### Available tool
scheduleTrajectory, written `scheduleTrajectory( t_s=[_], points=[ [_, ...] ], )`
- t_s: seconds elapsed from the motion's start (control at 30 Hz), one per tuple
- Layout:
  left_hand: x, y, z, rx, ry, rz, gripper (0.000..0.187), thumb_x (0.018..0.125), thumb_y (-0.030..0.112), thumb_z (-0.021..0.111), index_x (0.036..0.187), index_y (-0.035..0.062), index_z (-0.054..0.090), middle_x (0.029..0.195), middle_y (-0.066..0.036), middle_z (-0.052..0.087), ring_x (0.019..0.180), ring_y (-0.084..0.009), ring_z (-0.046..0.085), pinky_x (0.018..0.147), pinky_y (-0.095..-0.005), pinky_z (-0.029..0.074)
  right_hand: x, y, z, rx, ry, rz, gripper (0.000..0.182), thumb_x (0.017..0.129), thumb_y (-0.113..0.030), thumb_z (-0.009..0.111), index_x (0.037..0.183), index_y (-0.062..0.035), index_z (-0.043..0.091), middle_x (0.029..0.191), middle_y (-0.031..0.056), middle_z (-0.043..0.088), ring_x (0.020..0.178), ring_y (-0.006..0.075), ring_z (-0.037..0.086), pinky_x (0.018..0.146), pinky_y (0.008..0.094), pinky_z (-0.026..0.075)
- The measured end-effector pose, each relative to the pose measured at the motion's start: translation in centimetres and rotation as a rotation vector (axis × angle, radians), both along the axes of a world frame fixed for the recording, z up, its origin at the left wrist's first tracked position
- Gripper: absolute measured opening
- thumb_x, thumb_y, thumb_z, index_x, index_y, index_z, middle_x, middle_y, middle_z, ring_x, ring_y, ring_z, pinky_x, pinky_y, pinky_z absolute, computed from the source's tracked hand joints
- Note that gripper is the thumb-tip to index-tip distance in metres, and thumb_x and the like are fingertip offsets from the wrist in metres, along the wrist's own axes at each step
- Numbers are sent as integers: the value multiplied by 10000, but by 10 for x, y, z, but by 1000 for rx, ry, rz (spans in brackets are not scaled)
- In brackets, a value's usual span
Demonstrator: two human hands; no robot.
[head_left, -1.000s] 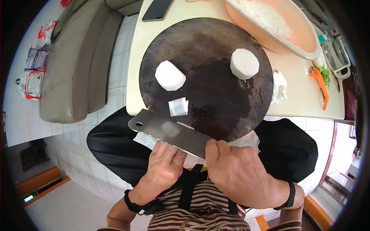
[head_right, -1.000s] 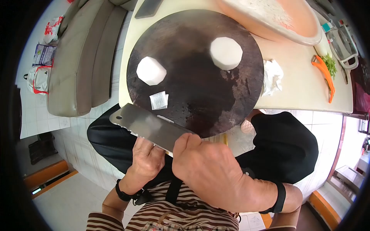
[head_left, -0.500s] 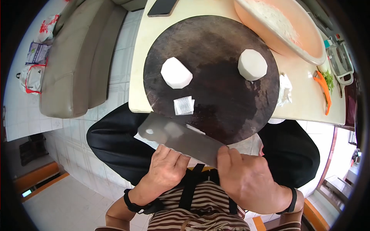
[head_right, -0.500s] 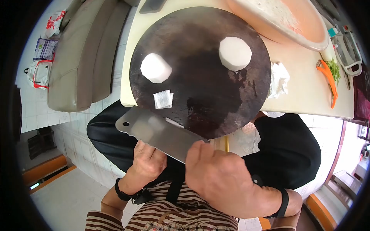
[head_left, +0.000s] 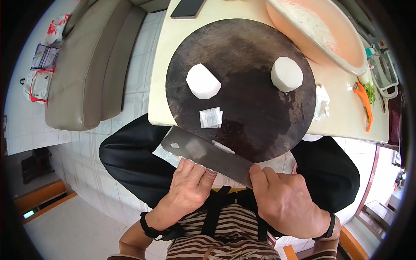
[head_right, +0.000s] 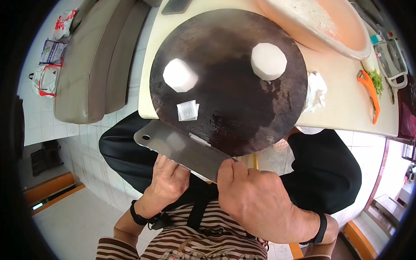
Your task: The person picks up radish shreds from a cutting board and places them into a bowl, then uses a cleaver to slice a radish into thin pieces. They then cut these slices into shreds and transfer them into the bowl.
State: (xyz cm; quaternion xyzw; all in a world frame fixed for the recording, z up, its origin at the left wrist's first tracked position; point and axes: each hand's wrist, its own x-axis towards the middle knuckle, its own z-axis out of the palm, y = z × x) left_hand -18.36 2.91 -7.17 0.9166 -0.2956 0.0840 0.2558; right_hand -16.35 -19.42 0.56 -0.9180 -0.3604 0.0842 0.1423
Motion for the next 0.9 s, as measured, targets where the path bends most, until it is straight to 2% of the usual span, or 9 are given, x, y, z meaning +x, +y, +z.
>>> scheduleTrajectory(
  t_s=[0.2,0.27,0.5,0.73,0.8,0.9],
  points=[
    [-1,-2,2,39,-25,-6,238,687,-33,702,924,-59,687,986,-141,603,935,-317,579,794,-438,480,-3,16,-1,-151,-67,-12,228,687,-74,611,853,83,606,697,67,552,508,112,559,407,251,426],
    [-1,-3,3,46,-38,2,276,648,-39,687,922,-69,684,977,-155,606,930,-326,588,788,-440,502,-1,19,-8,-118,-79,2,219,682,-74,617,841,76,597,695,66,549,506,118,560,410,251,425],
    [2,-5,3,-8,-103,6,270,643,-66,671,911,-96,665,930,-168,608,874,-316,598,734,-422,537,7,3,0,49,-16,1,241,655,-62,649,845,68,577,694,80,551,505,158,580,431,264,444],
    [-3,0,2,9,-29,-5,255,672,-68,677,926,-88,670,940,-143,614,861,-300,593,718,-407,521,-4,4,1,-46,3,-6,244,664,-57,645,854,82,582,689,81,559,518,149,596,428,265,457],
    [-2,-2,3,9,-37,-12,263,675,-69,675,937,-89,671,948,-139,616,863,-298,593,721,-409,517,-5,11,1,-120,-65,-14,254,664,-54,644,861,93,583,679,84,562,518,147,597,422,267,456],
    [-2,-3,3,19,-54,-8,292,672,-63,673,962,-94,671,970,-149,614,869,-304,593,747,-429,516,-1,15,-5,-43,-59,-15,232,660,-49,644,841,80,579,662,84,556,517,160,602,422,271,455]
  ],
)
